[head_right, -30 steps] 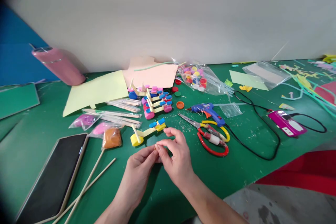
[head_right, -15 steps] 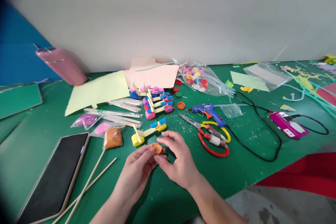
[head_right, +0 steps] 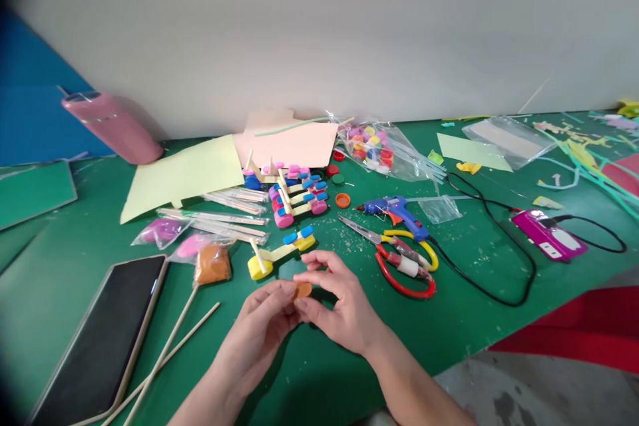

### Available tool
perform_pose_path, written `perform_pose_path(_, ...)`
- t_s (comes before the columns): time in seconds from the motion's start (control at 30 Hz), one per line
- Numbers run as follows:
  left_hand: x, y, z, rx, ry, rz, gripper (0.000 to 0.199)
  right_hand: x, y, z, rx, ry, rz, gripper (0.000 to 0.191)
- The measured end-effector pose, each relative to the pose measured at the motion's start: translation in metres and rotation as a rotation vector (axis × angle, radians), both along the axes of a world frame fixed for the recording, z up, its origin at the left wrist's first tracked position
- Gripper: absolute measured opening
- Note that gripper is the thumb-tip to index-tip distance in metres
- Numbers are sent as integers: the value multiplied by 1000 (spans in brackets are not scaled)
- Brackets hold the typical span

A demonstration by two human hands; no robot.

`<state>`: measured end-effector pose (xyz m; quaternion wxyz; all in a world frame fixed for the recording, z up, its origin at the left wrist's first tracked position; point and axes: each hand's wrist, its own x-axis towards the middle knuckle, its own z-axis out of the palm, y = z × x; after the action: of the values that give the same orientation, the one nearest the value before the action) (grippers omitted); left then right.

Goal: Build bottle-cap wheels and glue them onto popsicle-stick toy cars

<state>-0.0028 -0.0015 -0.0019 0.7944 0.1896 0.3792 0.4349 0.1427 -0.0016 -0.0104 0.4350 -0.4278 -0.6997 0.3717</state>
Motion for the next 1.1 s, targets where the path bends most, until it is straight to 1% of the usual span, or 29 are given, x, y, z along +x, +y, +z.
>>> perform_pose_path(0.07,0,0,0,-3,32,-19,13,0,0,0,-8,3,14,30)
perform_pose_path(0.17,1,0,-1,-25,68,0,12,-1,1,-1,-11,-9,-4,34)
perform_pose_path(0.27,2,0,-1,-16,89,9,13,-1,2,-2,-3,-3,-31,27)
perform_pose_path(0.37,2,1,0,-8,82,3,13,0,3,-3,-10,7,-30,23)
perform_pose_path(0.53,2,0,3,-30,26,-7,13,1,3,-2,-40,-13,27,23)
perform_pose_path(0.67,2,0,2,-49,51,-3,14,2,3,0,-58,16,59,32)
perform_pose_path(0.73,2,1,2,-23,93,23,14,3,2,0,-57,49,37,32)
perform_pose_path(0.87,3,-1,-1,107,265,59,17,1,-1,-2,-45,74,-39,24)
perform_pose_path(0.97,4,-3,-3,164,363,104,17,-5,-7,-4,-17,24,-69,30)
perform_pose_path(1.1,3,-5,-7,156,355,148,16,-11,-14,-4,0,-81,-44,39)
